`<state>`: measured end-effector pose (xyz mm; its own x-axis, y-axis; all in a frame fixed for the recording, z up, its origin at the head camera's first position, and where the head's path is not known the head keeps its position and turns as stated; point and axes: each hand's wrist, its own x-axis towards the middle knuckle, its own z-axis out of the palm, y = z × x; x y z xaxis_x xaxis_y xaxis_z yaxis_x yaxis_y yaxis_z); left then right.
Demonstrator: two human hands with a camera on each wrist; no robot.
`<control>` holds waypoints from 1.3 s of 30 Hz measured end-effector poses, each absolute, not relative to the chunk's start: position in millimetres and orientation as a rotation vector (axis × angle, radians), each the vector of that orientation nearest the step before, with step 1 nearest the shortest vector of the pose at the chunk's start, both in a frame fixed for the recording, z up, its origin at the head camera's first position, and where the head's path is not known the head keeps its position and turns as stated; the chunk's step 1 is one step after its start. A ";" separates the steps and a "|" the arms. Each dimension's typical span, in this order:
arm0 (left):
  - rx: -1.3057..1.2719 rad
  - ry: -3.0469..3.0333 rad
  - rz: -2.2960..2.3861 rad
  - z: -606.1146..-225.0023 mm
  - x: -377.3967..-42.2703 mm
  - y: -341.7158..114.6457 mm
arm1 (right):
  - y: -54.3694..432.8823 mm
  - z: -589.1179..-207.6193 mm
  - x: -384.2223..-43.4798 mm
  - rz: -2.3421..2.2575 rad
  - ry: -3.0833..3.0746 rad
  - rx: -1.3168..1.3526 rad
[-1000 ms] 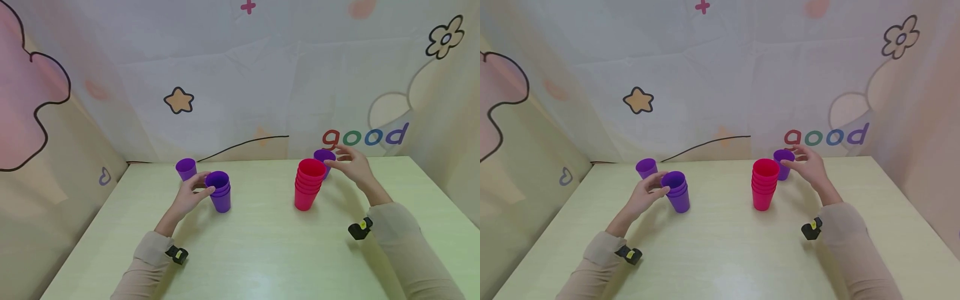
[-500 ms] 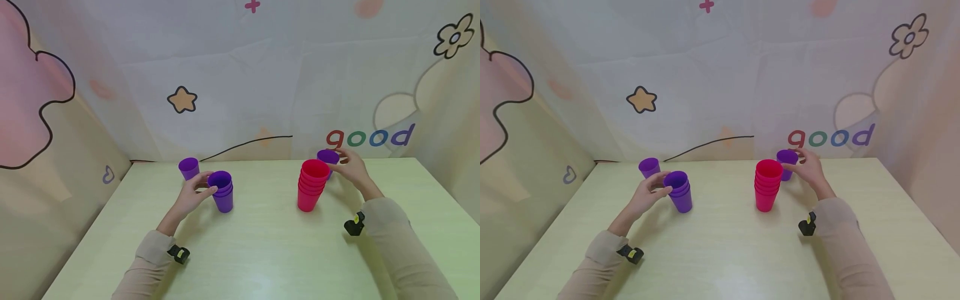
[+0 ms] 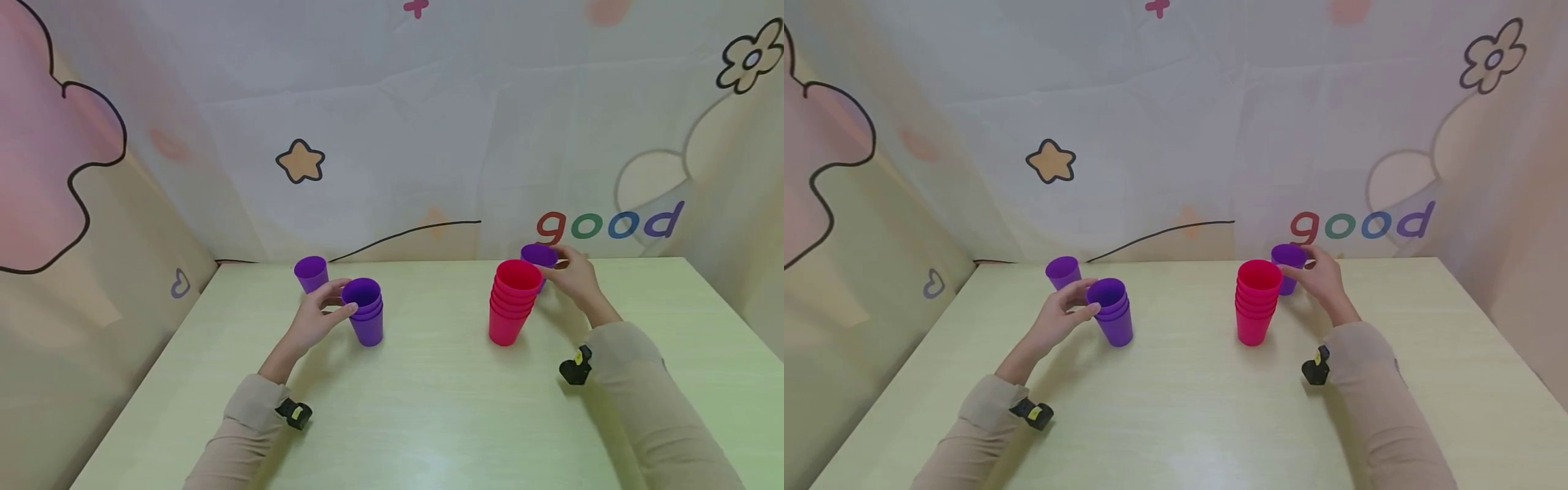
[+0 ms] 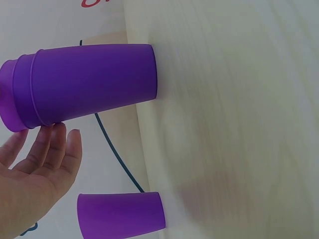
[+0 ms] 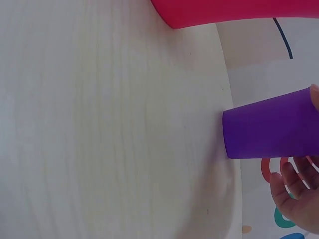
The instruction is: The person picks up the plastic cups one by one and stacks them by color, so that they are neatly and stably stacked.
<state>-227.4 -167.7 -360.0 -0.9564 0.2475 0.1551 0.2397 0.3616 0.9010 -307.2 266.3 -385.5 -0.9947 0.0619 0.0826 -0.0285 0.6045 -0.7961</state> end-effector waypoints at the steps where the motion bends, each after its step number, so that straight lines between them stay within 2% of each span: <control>1: 0.466 2.586 1.710 -359.9 -227.4 -167.3 | 266.2 -385.5 -306.5 1.360 -2.715 -0.033; 14: 0.478 2.603 1.703 -359.8 -226.9 -166.7 | 274.0 -387.7 -303.0 1.362 -2.694 -0.051; 19: 0.477 2.602 1.706 -359.9 -226.7 -166.6 | 307.2 -432.3 -344.1 1.256 -2.654 -0.052; 22: 0.481 2.603 1.710 -359.8 -226.3 -166.6 | 300.2 -415.9 -331.8 1.254 -2.627 -0.036; 26: 0.485 2.604 1.715 -360.3 -226.4 -166.8 | 269.4 -356.8 -283.9 1.333 -2.633 -0.004; 39: 0.472 2.602 1.703 -361.7 -227.1 -166.3 | 267.5 -327.5 -270.8 1.340 -2.510 0.035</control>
<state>-227.1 -166.3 -361.7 -0.9549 0.2464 0.1655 0.2502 0.3686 0.8953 -270.8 267.5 -327.5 -0.9560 0.1161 0.2692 -0.1591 0.5658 -0.8091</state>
